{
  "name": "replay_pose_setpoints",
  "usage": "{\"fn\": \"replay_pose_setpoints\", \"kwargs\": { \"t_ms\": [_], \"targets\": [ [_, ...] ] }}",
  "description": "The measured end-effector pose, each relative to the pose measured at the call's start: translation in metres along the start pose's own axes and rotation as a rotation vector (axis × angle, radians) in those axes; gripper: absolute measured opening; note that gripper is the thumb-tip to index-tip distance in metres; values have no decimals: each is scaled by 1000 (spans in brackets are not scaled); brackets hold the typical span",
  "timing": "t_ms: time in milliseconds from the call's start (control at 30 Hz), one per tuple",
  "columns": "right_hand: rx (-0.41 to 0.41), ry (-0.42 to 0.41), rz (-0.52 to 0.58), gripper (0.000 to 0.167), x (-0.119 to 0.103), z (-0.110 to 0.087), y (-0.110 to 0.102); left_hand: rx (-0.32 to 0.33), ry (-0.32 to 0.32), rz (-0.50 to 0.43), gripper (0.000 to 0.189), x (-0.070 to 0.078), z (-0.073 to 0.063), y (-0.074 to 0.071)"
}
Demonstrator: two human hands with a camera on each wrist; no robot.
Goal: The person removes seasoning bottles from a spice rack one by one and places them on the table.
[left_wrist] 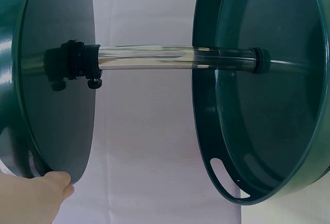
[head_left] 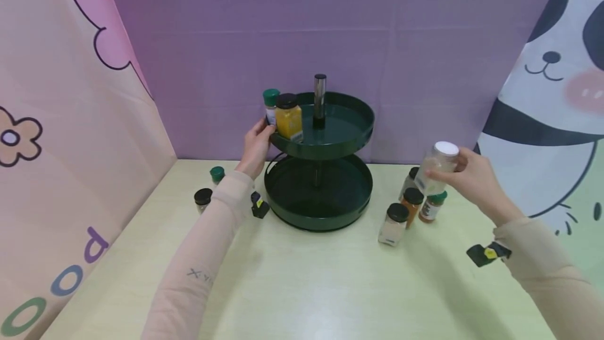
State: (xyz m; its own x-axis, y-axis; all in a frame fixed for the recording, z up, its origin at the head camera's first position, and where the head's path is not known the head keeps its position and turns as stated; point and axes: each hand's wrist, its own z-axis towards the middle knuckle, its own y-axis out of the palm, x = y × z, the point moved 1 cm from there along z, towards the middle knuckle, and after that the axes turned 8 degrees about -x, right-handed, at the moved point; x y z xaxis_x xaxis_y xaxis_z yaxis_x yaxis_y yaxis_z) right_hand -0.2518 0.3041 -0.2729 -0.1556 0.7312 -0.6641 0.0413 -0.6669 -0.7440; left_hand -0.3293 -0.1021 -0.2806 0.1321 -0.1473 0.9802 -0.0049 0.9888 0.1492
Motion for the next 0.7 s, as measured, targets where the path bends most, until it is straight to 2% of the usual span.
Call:
{"fn": "replay_pose_setpoints", "kwargs": {
  "t_ms": [300,700],
  "targets": [
    [-32,-23,16,72,18,-14,8,-1,-8,11,54,0,0,-2],
    [-50,28,16,73,47,-24,17,3,-7,7,52,1,0,-2]
  ]
}}
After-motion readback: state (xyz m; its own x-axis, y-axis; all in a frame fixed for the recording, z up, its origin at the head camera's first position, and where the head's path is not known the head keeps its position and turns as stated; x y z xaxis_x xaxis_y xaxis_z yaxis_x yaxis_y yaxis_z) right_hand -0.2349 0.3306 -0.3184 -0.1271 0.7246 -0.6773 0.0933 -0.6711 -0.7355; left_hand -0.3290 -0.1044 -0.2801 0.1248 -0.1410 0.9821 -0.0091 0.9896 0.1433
